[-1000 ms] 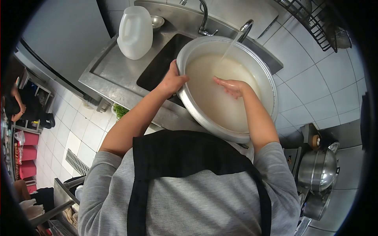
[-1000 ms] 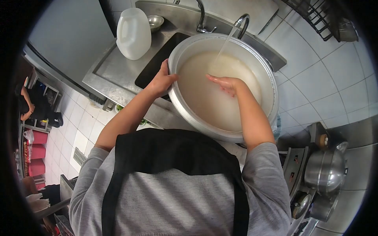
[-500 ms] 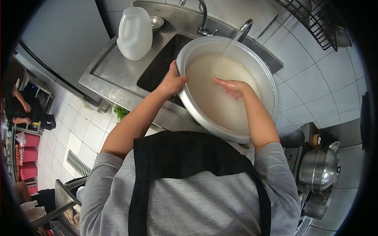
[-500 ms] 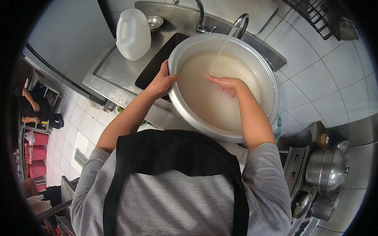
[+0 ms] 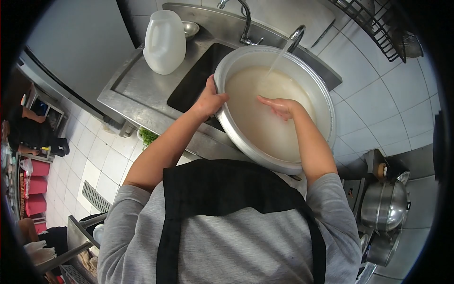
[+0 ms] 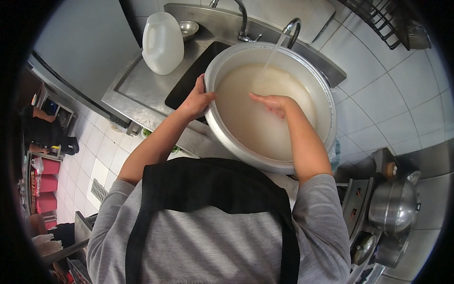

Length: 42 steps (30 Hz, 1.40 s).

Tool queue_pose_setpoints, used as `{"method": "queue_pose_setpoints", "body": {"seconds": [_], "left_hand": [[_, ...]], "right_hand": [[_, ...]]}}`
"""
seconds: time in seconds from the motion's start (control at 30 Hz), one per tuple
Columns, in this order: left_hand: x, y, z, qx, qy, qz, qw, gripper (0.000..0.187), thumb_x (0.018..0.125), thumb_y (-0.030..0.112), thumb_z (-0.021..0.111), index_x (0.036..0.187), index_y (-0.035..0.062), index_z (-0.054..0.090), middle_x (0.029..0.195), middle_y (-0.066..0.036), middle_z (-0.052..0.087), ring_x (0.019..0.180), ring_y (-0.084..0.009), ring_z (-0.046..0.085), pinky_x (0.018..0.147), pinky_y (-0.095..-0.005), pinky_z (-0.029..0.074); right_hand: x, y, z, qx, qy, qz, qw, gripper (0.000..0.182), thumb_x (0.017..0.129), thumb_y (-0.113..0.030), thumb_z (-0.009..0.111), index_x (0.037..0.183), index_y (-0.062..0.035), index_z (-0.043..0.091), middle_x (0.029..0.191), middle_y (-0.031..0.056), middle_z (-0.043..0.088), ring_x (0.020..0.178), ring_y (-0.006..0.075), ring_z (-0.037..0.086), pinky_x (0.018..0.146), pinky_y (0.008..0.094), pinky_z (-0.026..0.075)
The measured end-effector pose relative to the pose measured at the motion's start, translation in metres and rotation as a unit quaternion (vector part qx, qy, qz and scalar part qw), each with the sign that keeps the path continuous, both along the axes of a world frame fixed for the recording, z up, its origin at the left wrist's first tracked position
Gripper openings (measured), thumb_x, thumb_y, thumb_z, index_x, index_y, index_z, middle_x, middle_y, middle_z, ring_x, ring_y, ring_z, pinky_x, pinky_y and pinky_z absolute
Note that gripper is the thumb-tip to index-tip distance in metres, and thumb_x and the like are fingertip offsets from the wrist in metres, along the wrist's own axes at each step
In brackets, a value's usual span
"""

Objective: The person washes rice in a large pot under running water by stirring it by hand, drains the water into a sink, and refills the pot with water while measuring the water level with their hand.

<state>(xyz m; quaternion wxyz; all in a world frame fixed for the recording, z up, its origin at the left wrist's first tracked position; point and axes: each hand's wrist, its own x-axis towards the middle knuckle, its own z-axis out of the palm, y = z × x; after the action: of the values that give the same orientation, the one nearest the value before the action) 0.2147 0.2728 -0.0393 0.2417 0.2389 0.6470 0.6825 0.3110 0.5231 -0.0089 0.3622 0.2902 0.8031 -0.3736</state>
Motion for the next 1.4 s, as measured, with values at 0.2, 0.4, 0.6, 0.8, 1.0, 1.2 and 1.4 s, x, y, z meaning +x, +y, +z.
{"method": "queue_pose_setpoints", "body": {"seconds": [0.2, 0.4, 0.6, 0.8, 1.0, 1.2, 1.4], "left_hand": [[0.003, -0.002, 0.006, -0.014, -0.004, 0.003, 1.0, 0.088, 0.071, 0.009, 0.06, 0.14, -0.0055, 0.006, 0.131, -0.025, 0.038, 0.119, -0.0304, 0.043, 0.101, -0.033, 0.034], [0.002, -0.001, 0.005, 0.003, -0.005, -0.002, 1.0, 0.088, 0.071, 0.009, 0.06, 0.14, -0.0049, 0.007, 0.13, -0.024, 0.039, 0.119, -0.0299, 0.043, 0.1, -0.0334, 0.034], [0.006, -0.006, 0.016, -0.015, 0.004, -0.021, 1.0, 0.086, 0.073, 0.006, 0.058, 0.14, -0.0048, 0.005, 0.13, -0.021, 0.038, 0.12, -0.0273, 0.041, 0.101, -0.0338, 0.033], [0.003, -0.001, 0.005, 0.005, -0.001, 0.005, 1.0, 0.084, 0.07, 0.009, 0.061, 0.137, -0.0051, 0.012, 0.127, -0.023, 0.04, 0.117, -0.0295, 0.044, 0.099, -0.0343, 0.036], [0.004, -0.004, 0.008, -0.018, 0.011, -0.002, 1.0, 0.089, 0.072, 0.009, 0.061, 0.14, -0.0051, 0.005, 0.131, -0.022, 0.039, 0.12, -0.0286, 0.042, 0.101, -0.0335, 0.034], [0.005, -0.003, 0.011, -0.046, 0.021, 0.006, 0.999, 0.088, 0.073, 0.009, 0.06, 0.14, -0.0044, 0.004, 0.131, -0.021, 0.039, 0.12, -0.0273, 0.042, 0.1, -0.0328, 0.034], [0.004, -0.003, 0.006, -0.035, 0.006, 0.006, 0.999, 0.087, 0.073, 0.008, 0.061, 0.14, -0.0035, 0.006, 0.131, -0.021, 0.039, 0.118, -0.0268, 0.043, 0.1, -0.0329, 0.035]], "right_hand": [[-0.003, 0.01, -0.008, 0.012, -0.01, 0.022, 1.0, 0.111, 0.062, -0.089, 0.037, 0.145, -0.016, 0.022, 0.134, 0.0323, 0.028, 0.124, 0.0607, 0.022, 0.097, 0.0663, 0.026], [-0.001, 0.004, 0.0, 0.009, -0.008, 0.019, 1.0, 0.111, 0.062, -0.089, 0.038, 0.145, -0.0165, 0.02, 0.138, 0.0328, 0.025, 0.127, 0.0573, 0.019, 0.097, 0.0662, 0.026], [-0.003, 0.006, -0.003, -0.004, -0.007, 0.018, 1.0, 0.108, 0.065, -0.087, 0.039, 0.145, -0.0162, 0.02, 0.141, 0.0331, 0.019, 0.131, 0.0521, 0.017, 0.099, 0.0654, 0.022], [-0.002, 0.005, -0.001, 0.002, 0.004, 0.015, 1.0, 0.108, 0.066, -0.087, 0.038, 0.145, -0.0151, 0.021, 0.14, 0.0337, 0.021, 0.13, 0.0525, 0.02, 0.099, 0.0644, 0.024], [0.0, 0.007, -0.002, 0.006, 0.007, 0.014, 1.0, 0.108, 0.066, -0.087, 0.037, 0.144, -0.0141, 0.022, 0.139, 0.0341, 0.023, 0.129, 0.0538, 0.02, 0.098, 0.0639, 0.026], [-0.002, 0.007, -0.001, -0.002, -0.008, 0.024, 1.0, 0.107, 0.067, -0.086, 0.037, 0.145, -0.0144, 0.02, 0.14, 0.0343, 0.021, 0.13, 0.0537, 0.018, 0.098, 0.064, 0.026], [0.001, 0.001, 0.007, -0.016, -0.027, 0.023, 0.999, 0.107, 0.068, -0.085, 0.036, 0.146, -0.0158, 0.014, 0.143, 0.0344, 0.011, 0.133, 0.0519, 0.006, 0.101, 0.0658, 0.015]]}}
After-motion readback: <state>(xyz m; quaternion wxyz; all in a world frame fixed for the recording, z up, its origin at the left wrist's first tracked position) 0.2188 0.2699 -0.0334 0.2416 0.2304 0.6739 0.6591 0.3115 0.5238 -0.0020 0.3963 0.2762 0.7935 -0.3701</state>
